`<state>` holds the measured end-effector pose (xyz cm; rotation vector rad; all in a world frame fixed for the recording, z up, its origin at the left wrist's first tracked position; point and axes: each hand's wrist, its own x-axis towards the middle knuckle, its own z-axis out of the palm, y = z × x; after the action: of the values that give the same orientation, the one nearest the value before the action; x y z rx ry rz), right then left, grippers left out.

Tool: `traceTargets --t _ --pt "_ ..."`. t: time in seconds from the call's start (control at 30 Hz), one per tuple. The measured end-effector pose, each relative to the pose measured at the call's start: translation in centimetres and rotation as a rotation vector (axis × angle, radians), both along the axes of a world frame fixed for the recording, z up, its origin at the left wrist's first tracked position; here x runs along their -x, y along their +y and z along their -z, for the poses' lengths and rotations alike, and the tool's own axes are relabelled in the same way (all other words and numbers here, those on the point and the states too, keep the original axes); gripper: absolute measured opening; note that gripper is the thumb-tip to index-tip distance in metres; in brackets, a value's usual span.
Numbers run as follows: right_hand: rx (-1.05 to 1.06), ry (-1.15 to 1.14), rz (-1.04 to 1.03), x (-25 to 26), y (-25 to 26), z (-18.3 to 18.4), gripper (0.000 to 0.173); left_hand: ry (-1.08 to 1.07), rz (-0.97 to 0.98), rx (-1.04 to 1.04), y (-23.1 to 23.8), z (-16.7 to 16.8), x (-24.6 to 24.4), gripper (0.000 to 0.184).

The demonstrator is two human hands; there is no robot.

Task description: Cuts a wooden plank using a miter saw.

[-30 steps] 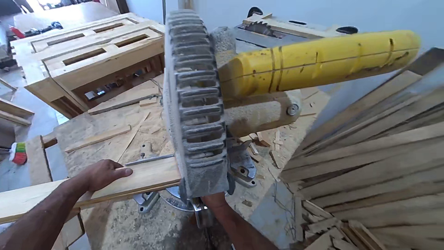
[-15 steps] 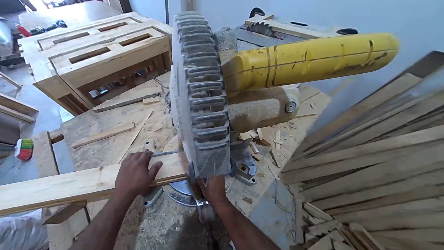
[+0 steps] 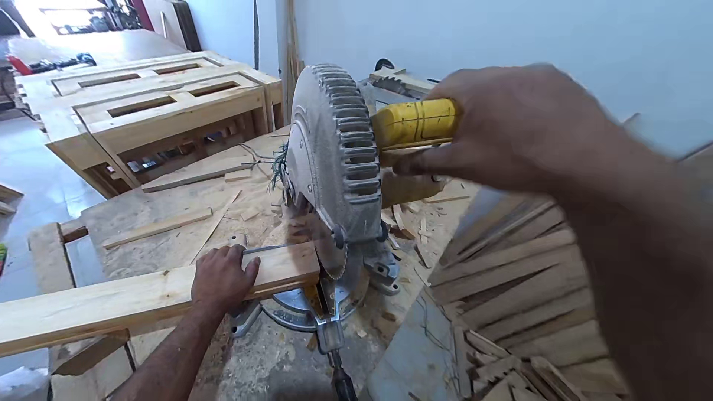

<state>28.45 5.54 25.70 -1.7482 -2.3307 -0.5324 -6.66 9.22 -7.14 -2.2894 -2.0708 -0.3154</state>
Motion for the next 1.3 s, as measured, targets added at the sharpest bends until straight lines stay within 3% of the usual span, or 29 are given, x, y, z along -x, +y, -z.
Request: traceTargets --t 0.1,0.17,0.23,0.33,0.5,0.7,0.9,1.3 --pt "0.476 -0.075 0.020 2.0 2.5 -3.5 0.044 0.014 -0.019 0.033 -0.2 -0.1 -0.1 0.062" --pt "0.657 -0.018 -0.005 2.6 3.1 -4.1 0.034 0.007 -0.027 0.047 -0.3 -0.3 -0.3 0.061" --pt "0.599 -0.016 -0.040 2.8 2.8 -3.6 0.023 0.020 -0.042 0.072 -0.2 -0.6 -0.5 0.061" --pt "0.415 -0.102 -0.025 2.7 2.0 -2.5 0.020 0.034 -0.056 0.079 -0.3 -0.4 -0.6 0.058" --pt "0.345 -0.128 -0.033 2.2 0.1 -0.4 0.016 0.047 -0.042 0.069 -0.1 -0.5 -0.6 0.055" --pt "0.260 -0.140 0.002 1.8 -3.0 3.2 0.020 0.011 -0.031 0.031 0.1 0.0 -0.3 0.058" --pt "0.186 -0.129 0.016 1.8 -3.9 4.2 0.019 0.006 -0.018 0.022 0.2 0.1 -0.1 0.058" --pt "0.036 -0.046 -0.060 0.3 -5.0 8.3 0.031 0.021 -0.031 0.031 0.4 0.1 -0.2 0.061"
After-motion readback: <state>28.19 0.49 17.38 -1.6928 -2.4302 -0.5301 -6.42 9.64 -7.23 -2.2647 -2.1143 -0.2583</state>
